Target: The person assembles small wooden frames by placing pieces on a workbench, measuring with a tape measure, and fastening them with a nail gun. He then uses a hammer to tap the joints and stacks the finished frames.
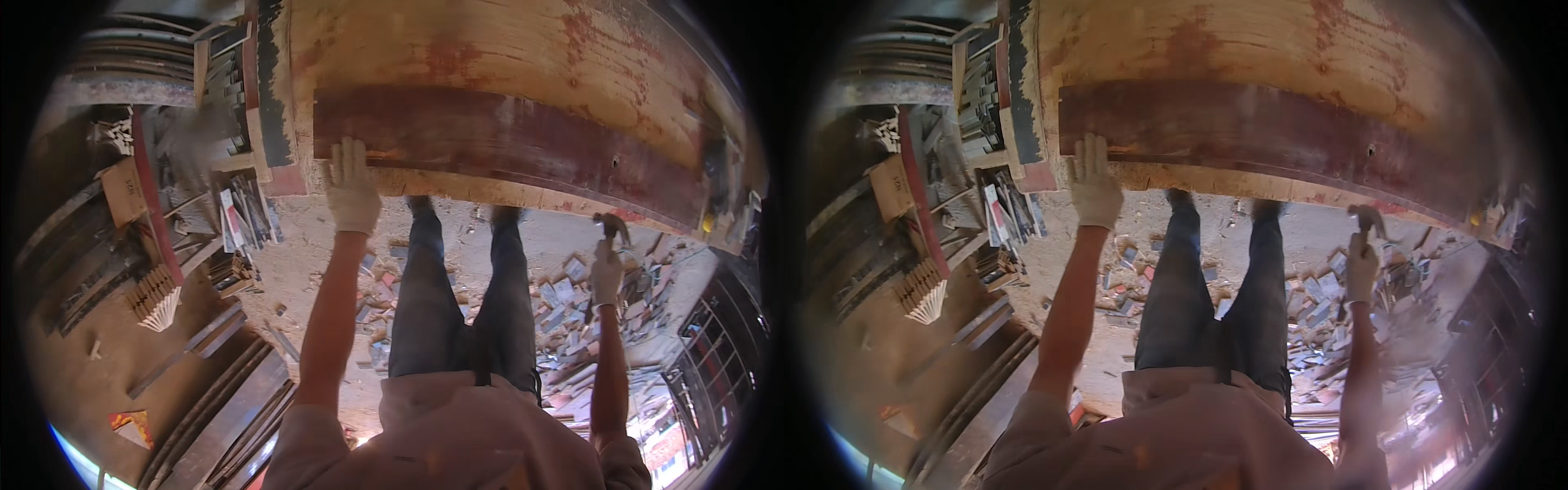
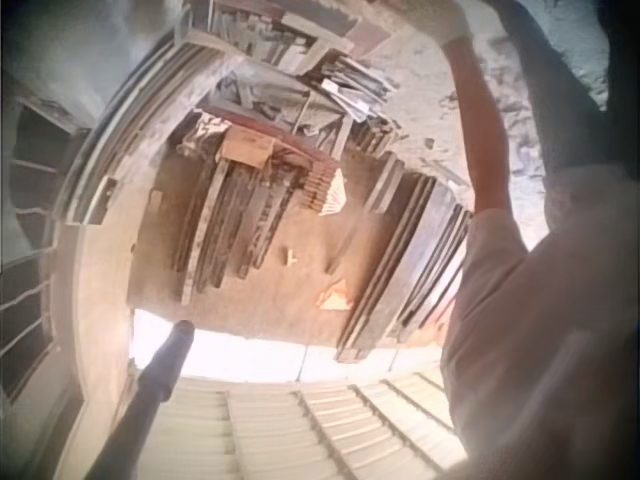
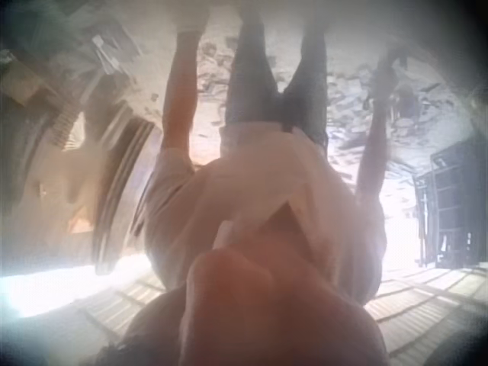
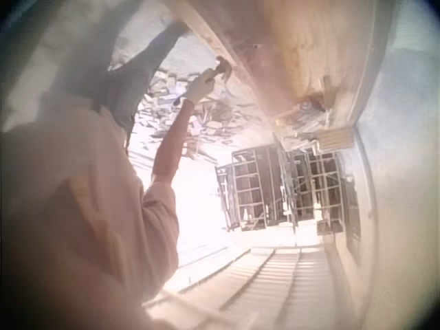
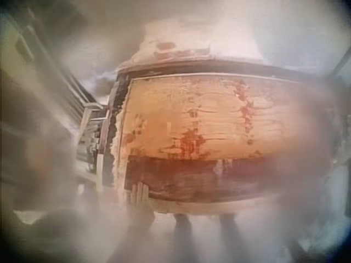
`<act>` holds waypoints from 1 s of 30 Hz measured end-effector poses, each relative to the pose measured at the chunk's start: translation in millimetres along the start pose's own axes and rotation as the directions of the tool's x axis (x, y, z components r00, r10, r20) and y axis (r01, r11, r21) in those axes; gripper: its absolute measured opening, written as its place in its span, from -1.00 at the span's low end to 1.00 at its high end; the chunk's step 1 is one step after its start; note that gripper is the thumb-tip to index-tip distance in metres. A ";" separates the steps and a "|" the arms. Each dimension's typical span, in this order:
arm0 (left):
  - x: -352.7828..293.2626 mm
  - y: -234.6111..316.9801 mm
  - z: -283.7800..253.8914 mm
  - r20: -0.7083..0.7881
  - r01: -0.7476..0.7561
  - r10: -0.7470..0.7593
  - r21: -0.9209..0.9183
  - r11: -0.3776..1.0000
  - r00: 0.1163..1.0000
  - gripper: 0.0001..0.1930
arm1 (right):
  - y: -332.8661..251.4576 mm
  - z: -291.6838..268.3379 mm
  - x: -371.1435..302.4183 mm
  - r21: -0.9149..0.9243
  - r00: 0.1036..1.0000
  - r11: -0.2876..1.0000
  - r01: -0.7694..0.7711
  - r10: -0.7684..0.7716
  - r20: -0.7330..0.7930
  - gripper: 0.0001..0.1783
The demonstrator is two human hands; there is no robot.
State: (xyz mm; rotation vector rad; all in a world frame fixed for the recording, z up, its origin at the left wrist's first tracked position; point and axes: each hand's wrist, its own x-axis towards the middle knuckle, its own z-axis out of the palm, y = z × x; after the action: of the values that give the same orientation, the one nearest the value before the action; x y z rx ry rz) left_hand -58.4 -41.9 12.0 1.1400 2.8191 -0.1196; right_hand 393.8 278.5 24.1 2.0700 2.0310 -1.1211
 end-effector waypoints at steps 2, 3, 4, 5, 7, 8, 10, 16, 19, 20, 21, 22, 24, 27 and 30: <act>-2.9 -44.7 -6.9 -0.013 0.032 -0.030 0.143 0.989 0.999 -0.25 | -61.1 20.7 -54.3 0.020 0.999 0.999 0.048 -0.048 -0.012 -0.44; -10.4 -57.3 3.5 -0.050 0.103 -0.107 -0.072 0.992 0.993 -0.29 | -77.3 12.6 -61.4 -0.010 0.999 1.000 0.018 -0.017 0.045 -0.45; -7.4 -80.8 10.5 -0.085 0.143 -0.170 -0.256 0.956 0.982 -0.32 | -97.1 18.5 -64.8 -0.004 0.994 1.000 -0.023 0.023 0.106 -0.46; -6.8 -87.5 20.0 -0.094 0.177 -0.243 -0.448 0.876 0.965 -0.35 | -130.5 17.6 -66.7 -0.060 0.995 0.998 0.017 -0.011 0.096 -0.47; 17.6 -81.4 20.3 -0.092 0.237 -0.337 -0.541 0.807 0.937 -0.31 | -173.3 18.9 -43.8 -0.203 0.965 0.945 0.258 -0.261 0.011 -0.41; 32.1 -75.7 17.3 -0.091 0.259 -0.379 -0.584 0.770 0.921 -0.28 | -193.0 13.9 -19.2 -0.203 0.951 0.929 0.309 -0.309 0.029 -0.35; 50.3 -79.8 8.1 0.109 0.389 -0.418 -0.628 0.674 0.902 -0.25 | -216.0 -1.7 6.3 -0.353 0.865 0.833 0.426 -0.489 -0.111 -0.27; -11.1 -94.0 -40.5 0.274 0.392 -0.281 -0.658 0.642 0.920 -0.35 | -107.6 -19.0 24.5 0.191 0.972 0.972 0.135 -0.093 -0.214 0.04; -72.6 -58.9 -114.2 0.354 0.515 -0.397 -0.731 0.447 0.847 -0.28 | -100.0 -16.6 -14.0 0.862 0.944 0.385 -0.329 0.128 0.303 -0.29; -88.5 -51.8 -138.0 0.397 0.550 -0.407 -0.737 0.393 0.823 -0.28 | -91.7 -15.5 -16.8 0.878 0.887 0.125 -0.462 0.076 0.456 -0.39; -109.7 -48.5 -134.7 0.399 0.555 -0.446 -0.775 0.303 0.801 -0.28 | -82.8 -7.5 -4.8 0.906 0.922 0.167 -0.388 0.059 0.383 -0.43; -111.8 -46.0 -162.7 0.481 0.608 -0.411 -0.743 0.278 0.775 -0.33 | -72.2 -2.2 1.3 0.936 0.957 0.200 -0.291 0.061 0.284 -0.47; -153.0 -69.5 -149.4 0.628 0.692 -0.475 -0.720 -0.053 0.616 -0.41 | -92.4 5.3 -33.0 0.939 0.970 0.273 -0.208 -0.067 0.234 -0.52; -214.0 -150.3 -107.6 0.281 0.361 -0.606 -0.932 0.011 0.744 -0.50 | -175.5 18.1 -129.4 0.950 0.948 0.155 -0.273 -0.123 0.292 -0.50; -259.6 -232.1 -97.1 0.453 -0.139 -0.586 -0.700 -0.700 0.672 -0.49 | -249.2 52.9 -191.0 0.927 0.860 0.161 -0.339 -0.346 0.374 -0.53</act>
State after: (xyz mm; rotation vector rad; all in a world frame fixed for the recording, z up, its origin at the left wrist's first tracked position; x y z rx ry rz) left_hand -40.3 -376.3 147.9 -0.6751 1.3770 2.4476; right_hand 171.6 125.0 192.6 1.4627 0.8672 -3.2216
